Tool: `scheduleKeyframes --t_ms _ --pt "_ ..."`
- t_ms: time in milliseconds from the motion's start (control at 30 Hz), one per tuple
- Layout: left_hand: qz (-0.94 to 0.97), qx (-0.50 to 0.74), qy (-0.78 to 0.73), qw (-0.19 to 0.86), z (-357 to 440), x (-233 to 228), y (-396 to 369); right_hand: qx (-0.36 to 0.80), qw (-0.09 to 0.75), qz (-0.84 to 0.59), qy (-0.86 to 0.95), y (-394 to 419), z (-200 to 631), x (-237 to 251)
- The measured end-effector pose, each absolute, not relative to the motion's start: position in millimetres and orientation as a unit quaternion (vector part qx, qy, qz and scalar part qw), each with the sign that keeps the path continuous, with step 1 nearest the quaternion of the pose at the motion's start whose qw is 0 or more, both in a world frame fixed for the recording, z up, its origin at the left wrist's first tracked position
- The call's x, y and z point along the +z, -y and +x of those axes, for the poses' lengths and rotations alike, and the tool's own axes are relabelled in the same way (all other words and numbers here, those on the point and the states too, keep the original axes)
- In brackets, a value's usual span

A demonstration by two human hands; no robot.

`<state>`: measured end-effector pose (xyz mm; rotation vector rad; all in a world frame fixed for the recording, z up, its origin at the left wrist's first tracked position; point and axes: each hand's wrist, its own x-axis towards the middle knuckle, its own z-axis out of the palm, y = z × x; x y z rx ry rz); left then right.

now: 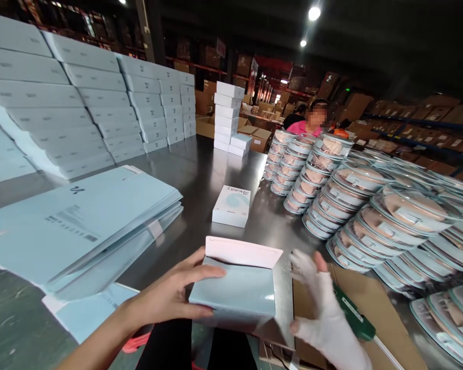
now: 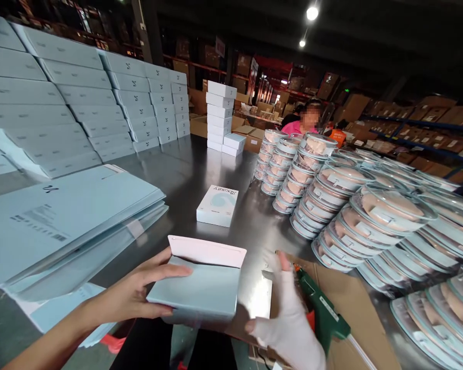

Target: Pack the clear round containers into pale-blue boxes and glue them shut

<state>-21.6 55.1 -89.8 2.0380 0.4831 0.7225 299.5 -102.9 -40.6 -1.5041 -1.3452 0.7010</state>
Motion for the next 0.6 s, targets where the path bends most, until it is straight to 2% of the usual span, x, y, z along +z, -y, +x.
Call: scheduleKeyframes --t_ms 100,200,267,433,533,600 --pt "0.804 0.353 -0.175 0.446 -16 -105 -49 0.339 0.466 -0.531 0.621 75 267 -41" --pt "0.710 0.507 -0.117 0.475 -5 -119 -41 0.249 0.456 -0.520 0.677 75 262 -48" --pt "0.694 0.550 -0.080 0.458 -1 -125 -39 0.177 0.420 -0.523 0.721 78 263 -52" --pt "0.844 0.445 -0.074 0.288 -9 -112 -43 0.053 0.363 -0.419 0.830 63 248 -49" --pt "0.858 0.409 -0.069 0.303 -15 -101 -46 0.012 0.340 -0.373 0.863 56 246 -49" --pt "0.832 0.428 -0.066 0.348 -14 -101 -47 0.016 0.349 -0.406 0.844 61 252 -59"
